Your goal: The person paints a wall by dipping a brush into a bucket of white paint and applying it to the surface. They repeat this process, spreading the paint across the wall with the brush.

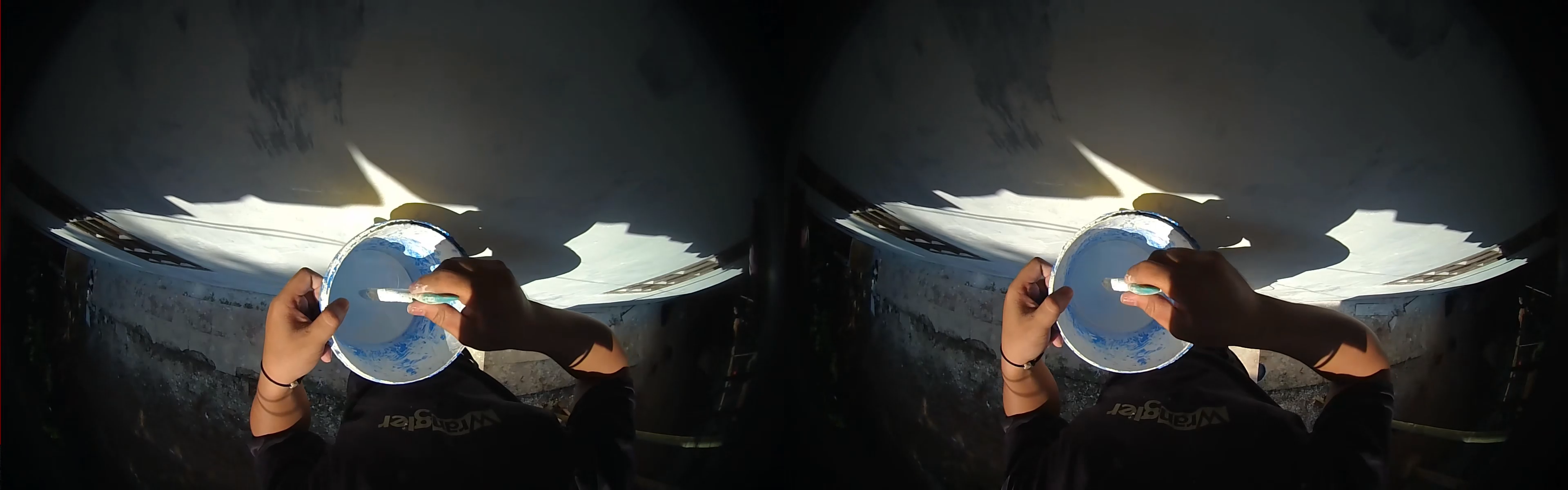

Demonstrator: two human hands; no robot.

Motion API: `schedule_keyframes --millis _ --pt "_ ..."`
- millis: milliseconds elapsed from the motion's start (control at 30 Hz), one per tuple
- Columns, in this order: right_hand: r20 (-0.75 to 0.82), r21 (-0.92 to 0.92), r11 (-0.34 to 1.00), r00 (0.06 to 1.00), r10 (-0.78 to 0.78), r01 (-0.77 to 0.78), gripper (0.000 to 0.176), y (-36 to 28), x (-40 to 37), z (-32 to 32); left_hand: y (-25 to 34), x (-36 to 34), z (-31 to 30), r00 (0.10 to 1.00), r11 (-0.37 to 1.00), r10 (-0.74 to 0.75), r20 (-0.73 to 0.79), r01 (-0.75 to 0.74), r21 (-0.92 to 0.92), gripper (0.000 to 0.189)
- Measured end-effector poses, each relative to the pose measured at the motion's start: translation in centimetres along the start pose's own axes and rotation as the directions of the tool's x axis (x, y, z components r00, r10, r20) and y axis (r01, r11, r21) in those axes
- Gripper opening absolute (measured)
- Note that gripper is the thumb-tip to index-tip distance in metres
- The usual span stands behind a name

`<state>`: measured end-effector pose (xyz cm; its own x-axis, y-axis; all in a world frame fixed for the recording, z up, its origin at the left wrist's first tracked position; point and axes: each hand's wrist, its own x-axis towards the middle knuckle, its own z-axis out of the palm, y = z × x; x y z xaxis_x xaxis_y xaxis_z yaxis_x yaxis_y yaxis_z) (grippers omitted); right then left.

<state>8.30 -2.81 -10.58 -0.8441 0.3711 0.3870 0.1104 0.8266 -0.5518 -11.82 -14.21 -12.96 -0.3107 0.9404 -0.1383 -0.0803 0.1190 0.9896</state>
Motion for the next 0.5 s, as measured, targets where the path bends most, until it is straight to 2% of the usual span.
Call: schedule_keyframes --millis 67,100,133,200,233,267,300,333,367,500 --pt "-0.001 0.016 0.999 0.999 0.034 -0.034 0.022 0.4 -0.1 0.3 0.1 0.1 0.1 1.0 1.0 0.0 -0.009 0.0 0.002 0.016" --pt "-0.069 -0.08 0.978 0.978 -0.196 0.191 0.022 1.1 0.1 1.2 0.0 0.1 0.0 1.0 1.0 -0.01 -0.006 0.009 -0.008 0.016" --pt "-0.069 -0.085 0.976 0.976 -0.205 0.199 0.022 1.1 0.2 1.1 0.0 0.1 0.0 1.0 1.0 -0.018 -0.003 0.018 -0.019 0.016" --pt "-0.066 0.133 0.989 0.995 0.071 -0.062 0.026 0.9 0.6 0.9 -0.1 0.2 -0.3 1.0 0.999 -0.004 -0.014 0.003 -0.037 0.017" --pt "-0.084 0.028 0.995 0.992 -0.094 0.096 0.025 1.4 0.4 1.7 0.0 0.2 -0.4 1.0 0.999 -0.007 -0.024 0.006 -0.038 0.016" --pt "-0.062 -0.157 0.964 0.972 -0.228 0.216 0.022 1.1 1.0 1.7 0.1 0.3 -0.6 0.999 0.999 -0.007 -0.036 0.005 -0.041 0.016" --pt "-0.076 0.044 0.999 0.997 -0.027 0.031 0.021 0.9 1.6 1.6 0.3 0.2 -0.9 0.999 0.999 0.011 -0.041 -0.012 -0.044 0.016" --pt "-0.057 0.233 0.961 0.984 0.17 -0.152 0.02 0.8 2.2 1.2 0.6 0.1 -1.3 0.998 0.999 -0.019 -0.055 0.017 -0.031 0.015" --pt "-0.08 0.275 0.946 0.977 0.199 -0.17 0.017 0.5 2.5 1.1 1.0 0.5 -1.7 0.998 0.999 -0.026 -0.063 0.025 -0.021 0.014" --pt "-0.308 -0.015 1.0 0.951 0.007 -0.012 0.016 -2.5 5.5 -4.2 3.1 0.6 -5.1 0.998 0.995 -0.002 -0.07 -0.005 -0.096 0.014"
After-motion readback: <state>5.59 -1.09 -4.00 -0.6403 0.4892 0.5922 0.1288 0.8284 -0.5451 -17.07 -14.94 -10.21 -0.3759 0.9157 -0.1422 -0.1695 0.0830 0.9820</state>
